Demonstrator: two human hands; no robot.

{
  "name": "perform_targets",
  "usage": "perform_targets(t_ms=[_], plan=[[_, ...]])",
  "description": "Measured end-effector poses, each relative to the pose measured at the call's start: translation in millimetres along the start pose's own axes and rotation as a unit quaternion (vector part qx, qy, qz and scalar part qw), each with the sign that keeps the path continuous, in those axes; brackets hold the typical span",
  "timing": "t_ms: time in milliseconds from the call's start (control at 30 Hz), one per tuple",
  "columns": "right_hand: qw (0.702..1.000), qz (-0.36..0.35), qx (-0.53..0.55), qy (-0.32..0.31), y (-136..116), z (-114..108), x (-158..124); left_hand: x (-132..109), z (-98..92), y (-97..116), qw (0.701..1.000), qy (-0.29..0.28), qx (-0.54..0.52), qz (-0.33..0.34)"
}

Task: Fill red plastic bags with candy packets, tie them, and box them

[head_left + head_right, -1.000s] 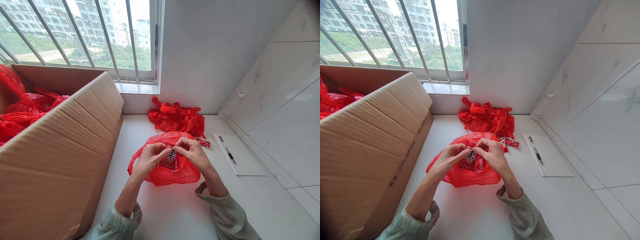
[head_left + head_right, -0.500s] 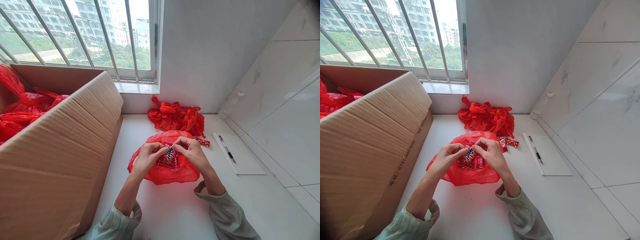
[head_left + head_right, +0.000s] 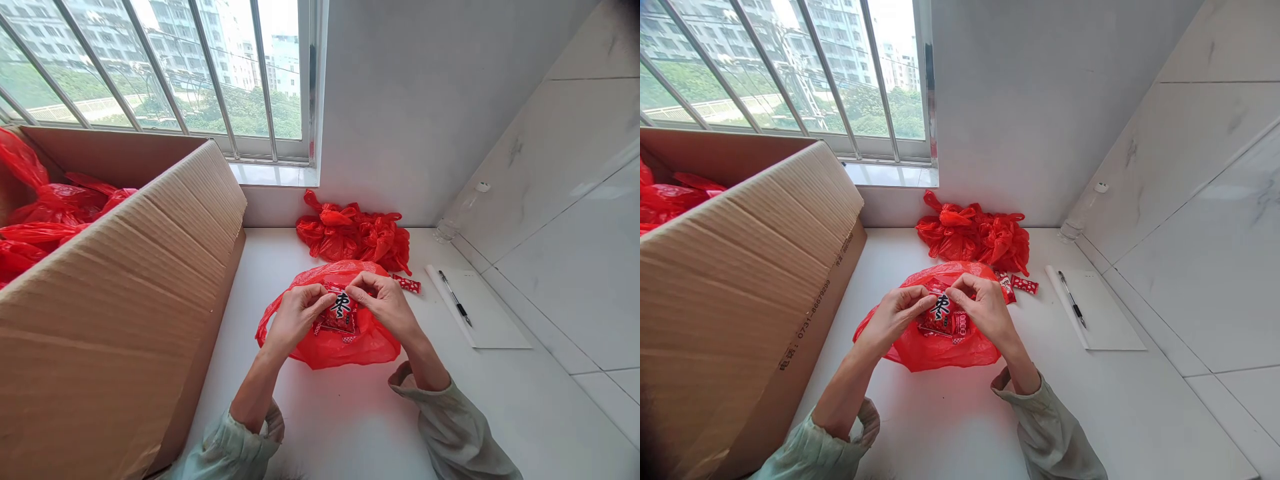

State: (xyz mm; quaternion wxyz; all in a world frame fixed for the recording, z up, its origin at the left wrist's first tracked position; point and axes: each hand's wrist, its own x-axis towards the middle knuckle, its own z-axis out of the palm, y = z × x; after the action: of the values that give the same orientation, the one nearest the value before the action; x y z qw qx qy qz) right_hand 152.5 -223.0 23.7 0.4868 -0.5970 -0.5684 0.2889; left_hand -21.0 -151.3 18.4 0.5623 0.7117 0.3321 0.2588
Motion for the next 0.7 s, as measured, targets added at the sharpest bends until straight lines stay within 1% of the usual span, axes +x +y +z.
perform_targets(t_ms=[100,233,333,400,567,633,700], plan=[[1.0,0.003,0.005,0.001,1,0,-1,-1,-0.6,1,1.0,-0.003,-0.001,0.001],[1.0,0.011,0.022,0.012,1,0,-1,-3,-4.2,2,0.998,-0.037,-0.053,-0.014],[1.0,0.012,0.027,0.009,1,0,0,-2,-6.6,0,0.996,-0.054,-0.077,-0.012],[1.0,0.011,0.026,0.008,2,0,0,-2,-6.9,-2,0.997,-0.045,-0.065,-0.004],[1.0,0.008,0.027,0.009,4,-1,1,-2,-0.9,2,0.999,0.021,0.01,0.024],[0.999,0.006,0.031,0.022,4,-2,1,-2,3.1,5,0.999,0.024,-0.002,0.026],[0.999,0.004,0.029,0.038,3,-3,1,-2,6.9,6,0.999,0.006,-0.048,0.022]])
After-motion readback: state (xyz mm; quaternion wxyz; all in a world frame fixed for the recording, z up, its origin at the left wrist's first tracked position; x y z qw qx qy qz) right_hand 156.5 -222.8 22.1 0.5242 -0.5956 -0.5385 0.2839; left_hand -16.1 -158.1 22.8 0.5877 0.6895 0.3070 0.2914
